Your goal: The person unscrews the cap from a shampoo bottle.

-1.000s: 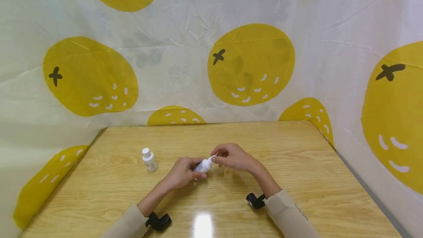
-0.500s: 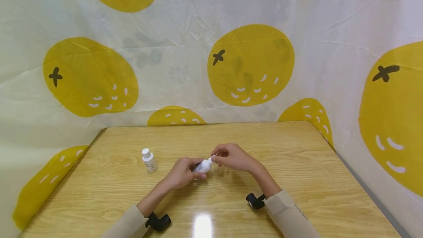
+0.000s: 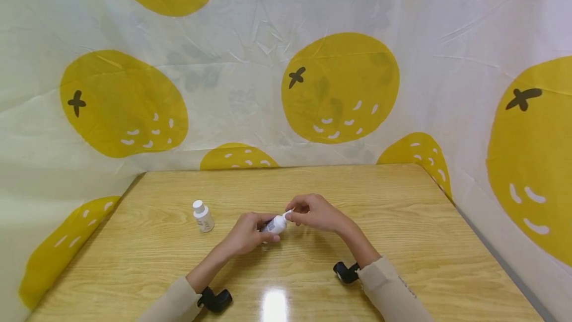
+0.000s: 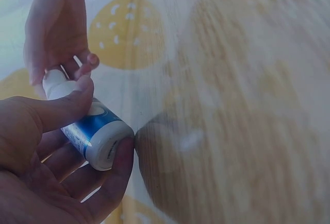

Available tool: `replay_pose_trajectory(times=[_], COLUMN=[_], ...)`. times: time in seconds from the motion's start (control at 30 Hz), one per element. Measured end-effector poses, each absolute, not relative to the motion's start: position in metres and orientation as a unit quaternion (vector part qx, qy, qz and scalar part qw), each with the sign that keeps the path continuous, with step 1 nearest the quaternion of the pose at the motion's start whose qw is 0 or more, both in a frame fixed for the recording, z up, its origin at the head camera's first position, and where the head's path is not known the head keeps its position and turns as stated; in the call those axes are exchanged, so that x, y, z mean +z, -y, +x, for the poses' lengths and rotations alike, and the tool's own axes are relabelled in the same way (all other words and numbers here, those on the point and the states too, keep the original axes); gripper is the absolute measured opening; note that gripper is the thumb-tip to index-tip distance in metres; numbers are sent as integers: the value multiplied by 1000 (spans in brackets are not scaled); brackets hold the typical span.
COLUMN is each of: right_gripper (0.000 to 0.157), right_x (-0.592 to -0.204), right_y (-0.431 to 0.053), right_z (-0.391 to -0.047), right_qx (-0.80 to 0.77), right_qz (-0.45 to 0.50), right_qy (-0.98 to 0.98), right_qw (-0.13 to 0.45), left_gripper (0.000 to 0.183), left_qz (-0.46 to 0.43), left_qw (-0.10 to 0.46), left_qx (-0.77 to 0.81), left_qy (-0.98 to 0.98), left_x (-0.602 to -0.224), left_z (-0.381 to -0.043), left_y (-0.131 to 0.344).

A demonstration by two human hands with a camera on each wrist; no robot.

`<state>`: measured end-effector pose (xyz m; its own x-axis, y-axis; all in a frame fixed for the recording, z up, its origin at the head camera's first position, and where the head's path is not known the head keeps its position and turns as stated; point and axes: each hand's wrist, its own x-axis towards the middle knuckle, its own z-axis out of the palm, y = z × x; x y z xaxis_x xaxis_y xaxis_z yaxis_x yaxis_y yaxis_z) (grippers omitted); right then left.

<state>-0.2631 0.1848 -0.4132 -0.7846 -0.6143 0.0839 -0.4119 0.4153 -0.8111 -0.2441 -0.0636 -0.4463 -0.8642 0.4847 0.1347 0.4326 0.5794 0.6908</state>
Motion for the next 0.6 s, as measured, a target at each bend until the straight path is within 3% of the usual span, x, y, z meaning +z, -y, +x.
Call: replay_pose_trajectory(times=[0.6], right_gripper=[26], right_x=[-415], right_y=[-184], right_z=[-264], right_qx=[-444], right_qz=[-305], right_qy=[-833], right_qw=[123], left_gripper=[37], left_qz=[251], left_qw=[36], left_qx=[376], left_qy=[-891], left_x=[-446], left_z=[-244], left_y=[63])
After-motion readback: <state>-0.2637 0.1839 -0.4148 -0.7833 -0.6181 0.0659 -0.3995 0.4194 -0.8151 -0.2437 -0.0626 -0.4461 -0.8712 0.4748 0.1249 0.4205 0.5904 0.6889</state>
